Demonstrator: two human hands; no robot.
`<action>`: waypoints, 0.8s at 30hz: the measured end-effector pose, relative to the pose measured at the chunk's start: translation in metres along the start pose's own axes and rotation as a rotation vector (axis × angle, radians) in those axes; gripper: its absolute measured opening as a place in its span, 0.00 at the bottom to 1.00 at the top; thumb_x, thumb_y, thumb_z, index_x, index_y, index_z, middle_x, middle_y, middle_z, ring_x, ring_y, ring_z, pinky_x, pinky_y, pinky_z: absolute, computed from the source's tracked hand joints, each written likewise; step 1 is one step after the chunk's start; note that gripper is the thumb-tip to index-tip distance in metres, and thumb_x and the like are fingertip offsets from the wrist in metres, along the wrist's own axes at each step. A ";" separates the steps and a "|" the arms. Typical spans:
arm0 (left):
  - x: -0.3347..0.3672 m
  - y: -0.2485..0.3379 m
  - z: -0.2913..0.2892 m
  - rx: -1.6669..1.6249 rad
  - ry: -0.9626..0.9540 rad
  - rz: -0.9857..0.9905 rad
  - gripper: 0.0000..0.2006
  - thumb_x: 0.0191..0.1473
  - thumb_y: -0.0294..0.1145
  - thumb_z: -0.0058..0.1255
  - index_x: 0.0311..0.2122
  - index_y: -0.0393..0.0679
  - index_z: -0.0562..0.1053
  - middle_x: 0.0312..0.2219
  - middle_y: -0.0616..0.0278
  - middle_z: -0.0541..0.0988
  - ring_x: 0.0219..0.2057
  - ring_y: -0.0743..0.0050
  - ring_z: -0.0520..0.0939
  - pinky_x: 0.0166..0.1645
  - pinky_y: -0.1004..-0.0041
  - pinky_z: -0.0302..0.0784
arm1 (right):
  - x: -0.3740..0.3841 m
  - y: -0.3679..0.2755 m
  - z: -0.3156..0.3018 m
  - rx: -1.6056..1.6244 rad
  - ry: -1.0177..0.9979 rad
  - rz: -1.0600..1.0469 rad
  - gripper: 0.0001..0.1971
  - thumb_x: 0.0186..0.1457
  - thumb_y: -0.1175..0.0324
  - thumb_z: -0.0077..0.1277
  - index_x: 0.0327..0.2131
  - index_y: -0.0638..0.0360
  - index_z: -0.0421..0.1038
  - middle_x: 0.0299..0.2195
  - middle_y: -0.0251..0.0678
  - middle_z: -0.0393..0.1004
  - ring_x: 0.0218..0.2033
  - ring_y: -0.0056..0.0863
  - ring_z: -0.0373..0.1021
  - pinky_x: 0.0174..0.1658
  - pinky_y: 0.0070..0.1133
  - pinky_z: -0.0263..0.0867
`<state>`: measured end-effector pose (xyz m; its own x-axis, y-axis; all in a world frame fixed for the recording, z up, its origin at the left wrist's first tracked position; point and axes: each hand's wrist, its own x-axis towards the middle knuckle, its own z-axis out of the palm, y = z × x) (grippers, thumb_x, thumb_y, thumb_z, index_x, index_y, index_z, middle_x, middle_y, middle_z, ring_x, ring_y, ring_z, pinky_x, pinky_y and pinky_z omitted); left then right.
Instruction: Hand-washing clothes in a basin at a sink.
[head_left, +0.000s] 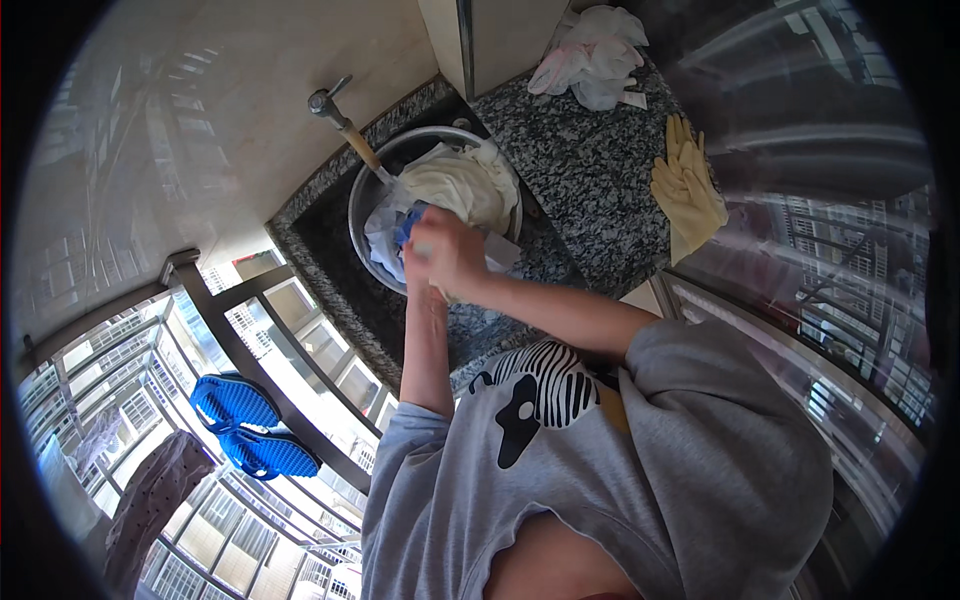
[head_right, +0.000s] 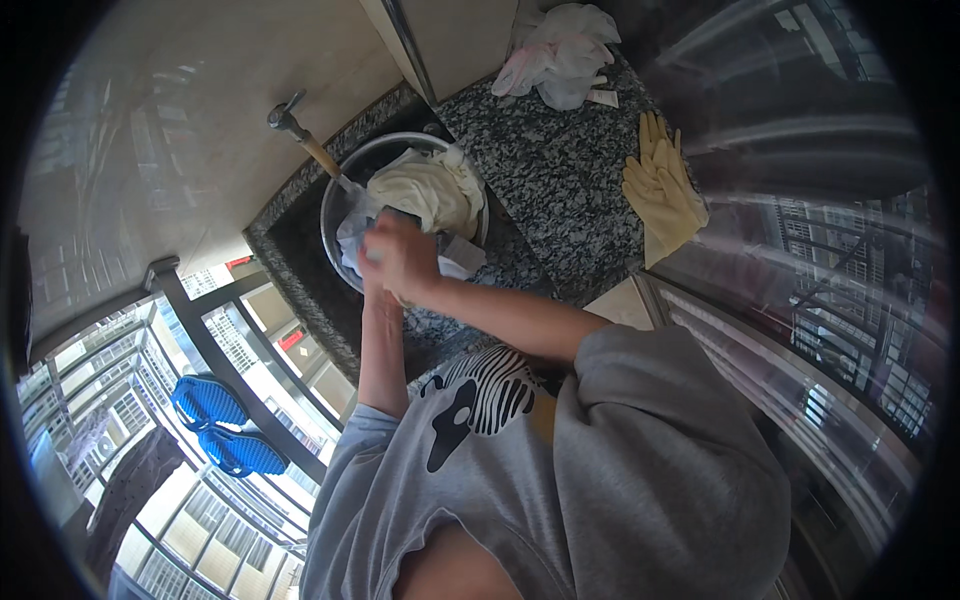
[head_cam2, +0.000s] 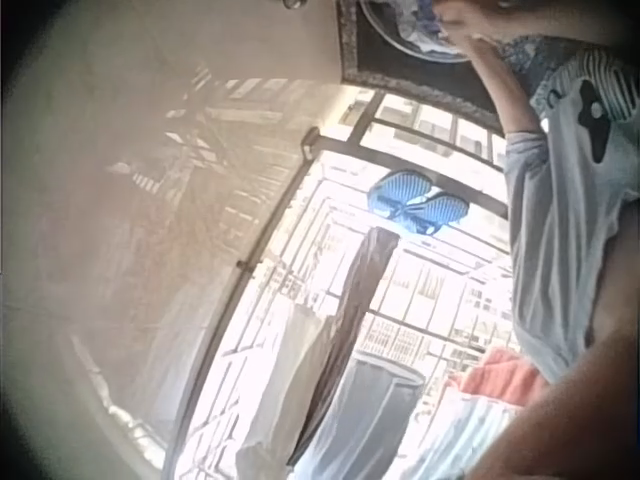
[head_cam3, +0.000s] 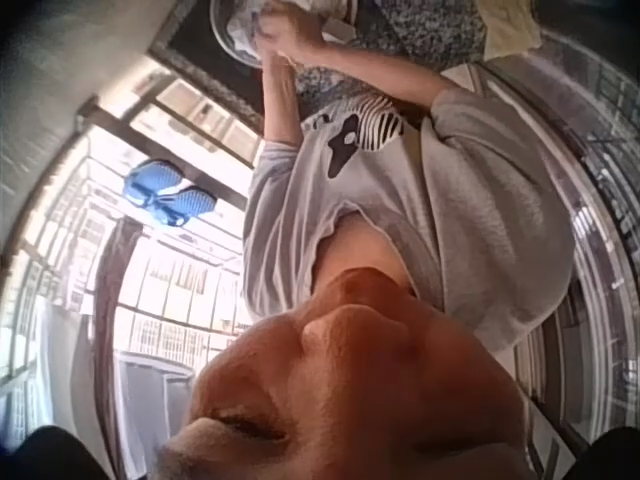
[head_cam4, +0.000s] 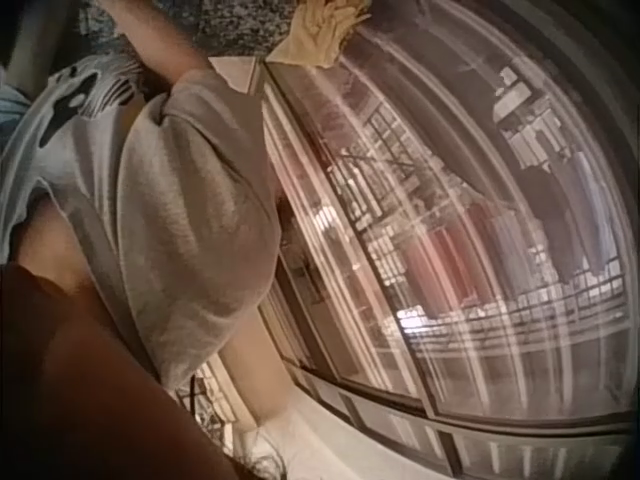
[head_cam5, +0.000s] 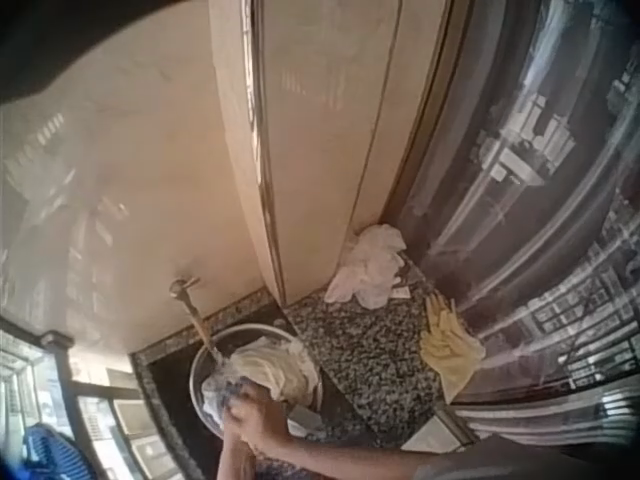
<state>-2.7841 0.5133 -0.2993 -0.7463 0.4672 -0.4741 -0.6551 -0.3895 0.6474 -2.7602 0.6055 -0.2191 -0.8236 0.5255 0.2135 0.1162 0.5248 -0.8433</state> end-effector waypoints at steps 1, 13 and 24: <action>0.005 0.005 0.010 -0.013 0.054 -0.155 0.18 0.65 0.45 0.37 0.49 0.42 0.69 0.43 0.58 0.75 0.43 0.66 0.78 0.48 0.67 0.76 | 0.010 0.015 0.007 -0.038 0.031 0.131 0.12 0.47 0.59 0.59 0.23 0.56 0.72 0.25 0.36 0.67 0.26 0.34 0.70 0.31 0.29 0.67; -0.012 0.042 0.038 -0.096 -0.438 0.116 0.13 0.51 0.23 0.53 0.42 0.43 0.66 0.49 0.63 0.71 0.55 0.66 0.69 0.58 0.64 0.66 | 0.022 0.100 -0.048 1.520 -0.440 1.123 0.18 0.60 0.62 0.47 0.51 0.59 0.67 0.43 0.35 0.75 0.46 0.28 0.73 0.48 0.26 0.72; 0.022 -0.050 0.014 -0.400 -0.091 -0.277 0.21 0.63 0.45 0.43 0.57 0.48 0.64 0.48 0.58 0.75 0.47 0.65 0.77 0.51 0.64 0.75 | 0.004 0.033 -0.019 0.054 -0.229 -0.182 0.08 0.42 0.66 0.62 0.21 0.54 0.72 0.25 0.34 0.71 0.29 0.36 0.72 0.32 0.30 0.68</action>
<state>-2.7660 0.5539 -0.3338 -0.5360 0.6565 -0.5308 -0.8346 -0.5066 0.2163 -2.7496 0.6373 -0.2365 -0.9325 0.2580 0.2526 -0.0701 0.5570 -0.8275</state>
